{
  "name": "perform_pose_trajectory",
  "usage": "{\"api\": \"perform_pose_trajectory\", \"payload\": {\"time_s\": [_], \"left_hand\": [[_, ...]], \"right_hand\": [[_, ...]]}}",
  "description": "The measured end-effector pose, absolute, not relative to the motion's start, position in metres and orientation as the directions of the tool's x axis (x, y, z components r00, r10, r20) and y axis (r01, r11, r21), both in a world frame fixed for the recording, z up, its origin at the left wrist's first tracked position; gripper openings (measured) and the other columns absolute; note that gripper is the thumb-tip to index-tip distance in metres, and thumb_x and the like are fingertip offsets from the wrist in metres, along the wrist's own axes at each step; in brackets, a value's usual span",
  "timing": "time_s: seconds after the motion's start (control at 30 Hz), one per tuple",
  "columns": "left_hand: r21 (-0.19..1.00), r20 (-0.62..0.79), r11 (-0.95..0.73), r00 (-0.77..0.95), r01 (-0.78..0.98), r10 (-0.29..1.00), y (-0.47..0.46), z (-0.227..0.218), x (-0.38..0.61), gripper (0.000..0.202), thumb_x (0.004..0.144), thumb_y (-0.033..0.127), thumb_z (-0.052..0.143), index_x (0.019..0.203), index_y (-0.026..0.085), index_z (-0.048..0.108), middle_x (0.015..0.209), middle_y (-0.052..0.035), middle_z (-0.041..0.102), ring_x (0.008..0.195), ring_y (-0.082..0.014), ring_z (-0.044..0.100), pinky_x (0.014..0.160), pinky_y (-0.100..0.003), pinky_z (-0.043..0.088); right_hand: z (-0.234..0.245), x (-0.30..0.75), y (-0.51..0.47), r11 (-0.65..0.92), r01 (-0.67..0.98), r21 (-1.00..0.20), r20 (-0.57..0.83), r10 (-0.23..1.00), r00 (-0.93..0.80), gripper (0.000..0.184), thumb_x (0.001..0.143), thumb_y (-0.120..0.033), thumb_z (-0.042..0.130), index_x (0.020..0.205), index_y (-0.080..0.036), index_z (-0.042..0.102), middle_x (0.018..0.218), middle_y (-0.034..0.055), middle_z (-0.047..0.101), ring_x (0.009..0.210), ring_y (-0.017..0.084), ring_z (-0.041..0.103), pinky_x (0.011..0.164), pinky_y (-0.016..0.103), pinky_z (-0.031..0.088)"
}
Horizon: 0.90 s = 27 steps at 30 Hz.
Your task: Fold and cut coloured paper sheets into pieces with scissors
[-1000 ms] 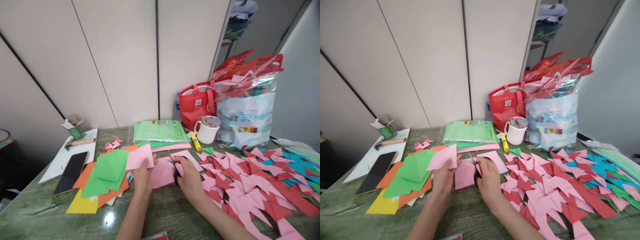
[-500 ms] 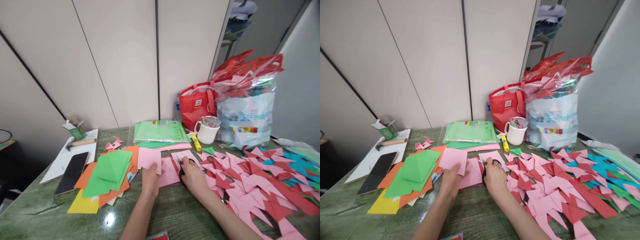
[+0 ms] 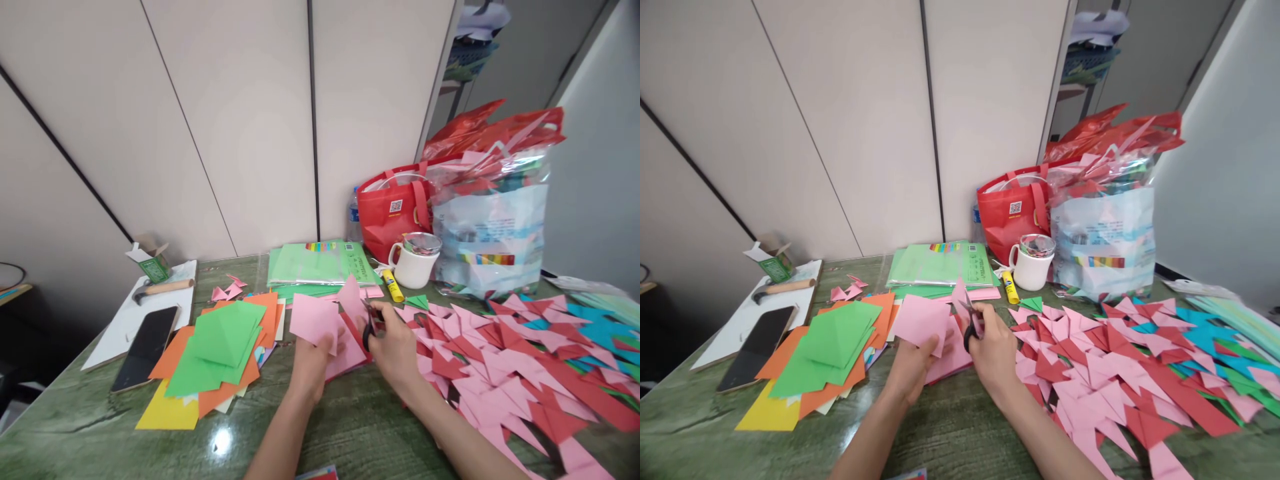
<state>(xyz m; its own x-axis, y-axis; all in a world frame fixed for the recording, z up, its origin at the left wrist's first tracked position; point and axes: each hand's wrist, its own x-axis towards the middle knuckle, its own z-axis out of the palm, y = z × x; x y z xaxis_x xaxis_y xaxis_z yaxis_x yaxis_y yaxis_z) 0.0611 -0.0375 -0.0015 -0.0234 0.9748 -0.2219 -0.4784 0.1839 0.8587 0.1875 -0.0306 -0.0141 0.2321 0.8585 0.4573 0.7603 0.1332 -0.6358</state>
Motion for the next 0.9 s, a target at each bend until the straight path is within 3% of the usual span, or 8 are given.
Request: {"api": "perform_pose_trajectory", "payload": {"time_s": [0.07, 0.17, 0.3, 0.43, 0.57, 0.67, 0.8, 0.9], "left_hand": [[0.926, -0.113, 0.128, 0.061, -0.356, 0.992, -0.042, 0.000, 0.064, 0.041, 0.060, 0.011, 0.064, 0.100, 0.014, 0.059, 0.102, -0.0127, 0.063, 0.092, -0.0239, 0.059, 0.077, -0.034, 0.047], [0.964, 0.011, 0.024, 0.131, -0.264, 0.991, -0.046, -0.002, 0.068, 0.040, 0.061, 0.013, 0.062, 0.101, 0.014, 0.060, 0.098, -0.0108, 0.065, 0.090, -0.0227, 0.059, 0.077, -0.031, 0.047], [0.935, -0.058, 0.015, -0.110, -0.354, 0.992, -0.040, -0.008, 0.067, 0.030, 0.066, 0.020, 0.060, 0.095, 0.013, 0.061, 0.093, -0.0105, 0.065, 0.087, -0.0206, 0.061, 0.074, -0.030, 0.048], [0.835, -0.101, -0.198, -0.497, -0.513, 0.862, -0.025, 0.001, 0.051, 0.035, 0.073, 0.021, 0.053, 0.108, 0.016, 0.052, 0.095, -0.0090, 0.063, 0.083, -0.0192, 0.062, 0.074, -0.036, 0.050], [0.742, -0.117, -0.490, -0.808, -0.457, 0.578, -0.011, 0.017, 0.017, 0.037, 0.074, 0.010, 0.047, 0.111, 0.017, 0.043, 0.105, -0.0064, 0.057, 0.088, -0.0170, 0.060, 0.076, -0.038, 0.051], [0.725, -0.188, -0.468, -0.798, -0.506, 0.572, -0.007, 0.019, -0.002, 0.027, 0.080, 0.012, 0.039, 0.107, 0.013, 0.040, 0.096, -0.0077, 0.058, 0.080, -0.0143, 0.062, 0.078, -0.034, 0.051], [0.706, -0.256, -0.347, -0.679, -0.618, 0.688, -0.009, 0.013, -0.002, 0.016, 0.083, 0.026, 0.039, 0.089, 0.011, 0.045, 0.088, -0.0116, 0.059, 0.082, -0.0157, 0.063, 0.079, -0.030, 0.050], [0.703, -0.293, -0.200, -0.534, -0.683, 0.793, -0.012, 0.011, 0.009, 0.011, 0.080, 0.020, 0.045, 0.082, 0.010, 0.048, 0.084, -0.0150, 0.061, 0.077, -0.0178, 0.064, 0.078, -0.033, 0.049]], "right_hand": [[-0.010, 0.183, -0.035, 0.323, 0.538, -0.779, 0.454, 0.882, 0.127, 0.021, 0.076, -0.022, 0.053, 0.095, -0.018, 0.046, 0.089, 0.0080, 0.063, 0.077, 0.020, 0.061, 0.069, 0.030, 0.047], [-0.004, 0.176, -0.042, 0.408, 0.283, -0.868, 0.403, 0.912, -0.078, 0.020, 0.075, -0.024, 0.056, 0.093, -0.020, 0.049, 0.098, 0.0090, 0.062, 0.086, 0.020, 0.060, 0.072, 0.031, 0.049], [-0.008, 0.173, -0.042, 0.436, 0.150, -0.887, 0.435, 0.900, -0.045, 0.022, 0.072, -0.025, 0.059, 0.092, -0.020, 0.051, 0.097, 0.0090, 0.063, 0.081, 0.020, 0.062, 0.067, 0.031, 0.052], [-0.021, 0.175, -0.037, 0.464, 0.259, -0.847, 0.503, 0.858, 0.109, 0.016, 0.072, -0.023, 0.059, 0.086, -0.021, 0.051, 0.087, 0.0061, 0.064, 0.077, 0.019, 0.062, 0.070, 0.033, 0.051], [-0.026, 0.175, -0.038, 0.597, 0.451, -0.663, 0.512, 0.802, -0.308, 0.020, 0.069, -0.019, 0.062, 0.086, -0.023, 0.052, 0.085, 0.0027, 0.065, 0.080, 0.020, 0.061, 0.092, 0.047, 0.034], [-0.028, 0.173, -0.041, 0.672, 0.511, -0.536, 0.427, 0.738, -0.522, 0.023, 0.067, -0.014, 0.063, 0.086, -0.024, 0.054, 0.085, 0.0005, 0.065, 0.080, 0.019, 0.060, 0.099, 0.049, 0.021], [-0.031, 0.173, -0.043, 0.650, 0.565, -0.508, 0.343, 0.755, -0.560, 0.023, 0.067, -0.008, 0.057, 0.085, -0.023, 0.056, 0.081, 0.0014, 0.065, 0.076, 0.018, 0.059, 0.087, 0.037, 0.036], [-0.033, 0.173, -0.042, 0.588, 0.585, -0.559, 0.320, 0.804, -0.502, 0.021, 0.069, -0.007, 0.054, 0.083, -0.023, 0.057, 0.073, 0.0003, 0.065, 0.066, 0.016, 0.059, 0.066, 0.026, 0.042]]}}
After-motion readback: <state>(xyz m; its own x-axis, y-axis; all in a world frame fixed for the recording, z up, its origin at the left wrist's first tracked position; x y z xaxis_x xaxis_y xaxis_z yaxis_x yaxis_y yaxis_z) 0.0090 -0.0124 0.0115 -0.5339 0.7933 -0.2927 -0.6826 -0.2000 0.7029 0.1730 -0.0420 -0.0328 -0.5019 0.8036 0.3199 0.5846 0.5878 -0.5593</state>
